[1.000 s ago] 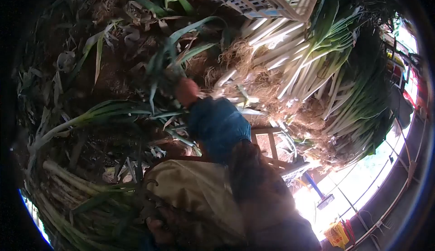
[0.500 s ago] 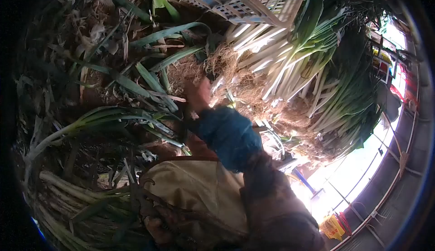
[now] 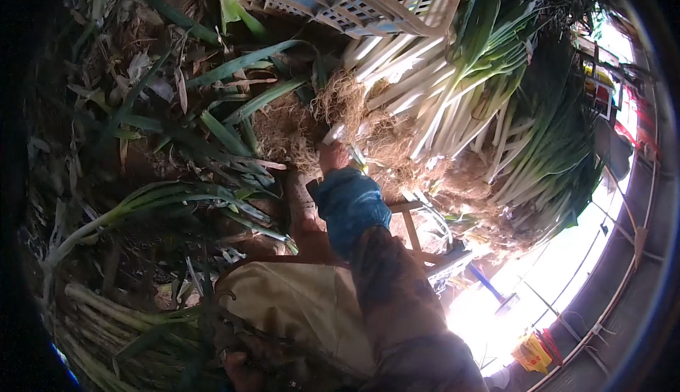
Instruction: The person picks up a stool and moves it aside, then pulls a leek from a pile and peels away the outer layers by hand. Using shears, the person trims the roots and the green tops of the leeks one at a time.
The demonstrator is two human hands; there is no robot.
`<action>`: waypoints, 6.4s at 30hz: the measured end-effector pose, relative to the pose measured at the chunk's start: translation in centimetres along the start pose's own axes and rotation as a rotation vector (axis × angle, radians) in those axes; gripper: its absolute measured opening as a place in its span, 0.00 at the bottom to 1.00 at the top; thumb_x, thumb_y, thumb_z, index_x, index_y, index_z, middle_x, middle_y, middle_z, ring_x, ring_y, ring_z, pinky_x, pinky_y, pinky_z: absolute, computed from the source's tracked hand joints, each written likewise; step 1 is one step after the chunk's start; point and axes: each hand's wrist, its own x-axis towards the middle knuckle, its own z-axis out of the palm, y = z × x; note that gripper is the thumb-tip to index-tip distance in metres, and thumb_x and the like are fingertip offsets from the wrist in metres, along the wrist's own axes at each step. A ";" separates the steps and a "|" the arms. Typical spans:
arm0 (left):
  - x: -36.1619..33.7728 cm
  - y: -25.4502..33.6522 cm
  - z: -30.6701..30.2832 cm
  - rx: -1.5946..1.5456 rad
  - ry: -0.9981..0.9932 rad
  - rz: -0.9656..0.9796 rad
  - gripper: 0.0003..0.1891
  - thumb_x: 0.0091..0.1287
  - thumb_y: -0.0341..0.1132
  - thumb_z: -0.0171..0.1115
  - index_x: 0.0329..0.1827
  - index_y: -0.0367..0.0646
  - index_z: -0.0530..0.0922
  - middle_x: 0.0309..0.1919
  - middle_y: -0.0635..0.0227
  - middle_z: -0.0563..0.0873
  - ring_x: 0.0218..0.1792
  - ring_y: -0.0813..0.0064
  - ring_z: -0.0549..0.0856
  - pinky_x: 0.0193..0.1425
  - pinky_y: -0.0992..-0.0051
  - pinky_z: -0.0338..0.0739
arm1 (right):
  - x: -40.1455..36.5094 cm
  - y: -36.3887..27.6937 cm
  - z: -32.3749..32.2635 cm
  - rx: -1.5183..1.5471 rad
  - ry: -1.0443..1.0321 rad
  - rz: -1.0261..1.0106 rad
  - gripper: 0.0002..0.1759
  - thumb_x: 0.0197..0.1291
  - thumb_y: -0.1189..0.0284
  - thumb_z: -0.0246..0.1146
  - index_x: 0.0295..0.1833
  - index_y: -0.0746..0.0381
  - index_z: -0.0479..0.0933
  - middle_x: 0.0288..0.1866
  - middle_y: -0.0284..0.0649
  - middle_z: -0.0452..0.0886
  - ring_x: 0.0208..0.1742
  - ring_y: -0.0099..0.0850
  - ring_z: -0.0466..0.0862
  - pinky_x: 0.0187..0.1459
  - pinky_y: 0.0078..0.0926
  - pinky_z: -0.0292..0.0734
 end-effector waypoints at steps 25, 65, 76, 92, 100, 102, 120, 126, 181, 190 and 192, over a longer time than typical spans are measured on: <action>0.0 0.4 -0.7 -0.099 -0.068 0.067 0.19 0.57 0.35 0.52 0.51 0.35 0.71 0.39 0.60 0.80 0.42 0.68 0.79 0.48 0.68 0.74 | 4.6 -12.3 -6.5 -0.562 0.360 -1.217 0.41 0.48 0.64 0.63 0.64 0.72 0.57 0.61 0.63 0.62 0.62 0.56 0.64 0.60 0.48 0.63; -11.5 -2.6 -3.7 -0.564 -0.078 0.471 0.15 0.53 0.31 0.56 0.43 0.34 0.74 0.31 0.62 0.80 0.34 0.66 0.81 0.43 0.68 0.76 | -29.8 -49.0 22.9 -0.307 -0.812 -1.631 0.33 0.50 0.65 0.60 0.62 0.63 0.57 0.49 0.59 0.72 0.48 0.55 0.75 0.46 0.48 0.71; -11.4 -4.4 -3.2 -1.072 -0.674 0.448 0.16 0.58 0.39 0.53 0.43 0.36 0.73 0.26 0.64 0.77 0.26 0.68 0.76 0.35 0.70 0.73 | -32.6 -45.9 7.6 -0.019 -0.908 -1.136 0.22 0.49 0.65 0.63 0.48 0.66 0.75 0.30 0.47 0.79 0.31 0.34 0.79 0.36 0.32 0.74; -32.4 16.7 1.5 -0.478 -0.105 1.318 0.24 0.55 0.33 0.61 0.57 0.42 0.68 0.45 0.64 0.79 0.38 0.72 0.82 0.27 0.78 0.76 | -38.5 -35.1 -32.8 -0.350 -0.402 -1.319 0.21 0.49 0.75 0.65 0.51 0.55 0.71 0.36 0.50 0.79 0.38 0.50 0.80 0.38 0.40 0.75; -32.4 16.8 5.8 -0.085 0.088 1.348 0.13 0.53 0.30 0.65 0.39 0.37 0.74 0.26 0.67 0.79 0.19 0.81 0.76 0.18 0.80 0.67 | -44.0 -33.4 -36.9 -0.167 -0.563 -1.347 0.25 0.46 0.77 0.66 0.53 0.58 0.70 0.38 0.47 0.78 0.37 0.48 0.80 0.35 0.37 0.76; -33.3 16.8 6.7 -0.020 0.150 1.303 0.13 0.51 0.32 0.67 0.35 0.36 0.74 0.23 0.68 0.78 0.20 0.81 0.76 0.20 0.79 0.68 | -45.8 -33.0 -37.9 -0.168 -0.577 -1.288 0.24 0.47 0.76 0.64 0.53 0.58 0.70 0.37 0.48 0.77 0.37 0.48 0.80 0.36 0.38 0.76; -35.4 13.9 7.3 0.240 0.299 1.228 0.17 0.47 0.25 0.61 0.43 0.36 0.74 0.23 0.68 0.78 0.17 0.77 0.75 0.19 0.77 0.67 | -47.4 -30.8 -47.4 -0.032 -1.163 -0.575 0.20 0.52 0.67 0.63 0.50 0.63 0.71 0.27 0.35 0.72 0.26 0.21 0.71 0.27 0.22 0.68; -34.2 21.2 0.4 -0.073 0.306 1.076 0.10 0.54 0.32 0.64 0.36 0.37 0.78 0.23 0.63 0.80 0.20 0.73 0.78 0.21 0.73 0.72 | -44.9 -23.2 -54.7 -0.104 -0.803 -0.613 0.23 0.51 0.68 0.64 0.51 0.67 0.69 0.24 0.34 0.72 0.18 0.22 0.71 0.18 0.20 0.66; -29.1 11.8 8.3 0.064 -0.148 0.794 0.38 0.61 0.26 0.57 0.73 0.53 0.49 0.68 0.55 0.54 0.54 0.55 0.76 0.43 0.57 0.79 | -21.9 -9.4 -63.7 -1.011 0.058 -1.299 0.15 0.48 0.75 0.61 0.45 0.56 0.74 0.32 0.33 0.75 0.33 0.31 0.77 0.40 0.36 0.71; -28.4 6.9 13.3 0.040 -0.141 0.794 0.28 0.53 0.24 0.59 0.60 0.39 0.67 0.43 0.60 0.80 0.40 0.64 0.82 0.35 0.69 0.77 | -16.6 -4.3 -55.7 -0.995 0.064 -1.058 0.20 0.52 0.71 0.56 0.54 0.59 0.71 0.44 0.44 0.76 0.44 0.41 0.76 0.42 0.42 0.71; -28.2 5.9 12.9 0.146 -0.129 0.813 0.21 0.53 0.24 0.57 0.53 0.35 0.71 0.41 0.59 0.80 0.35 0.66 0.81 0.34 0.70 0.76 | -17.1 -5.9 -51.3 -0.705 -0.095 -1.065 0.15 0.52 0.70 0.56 0.48 0.58 0.72 0.41 0.45 0.75 0.42 0.41 0.76 0.41 0.42 0.73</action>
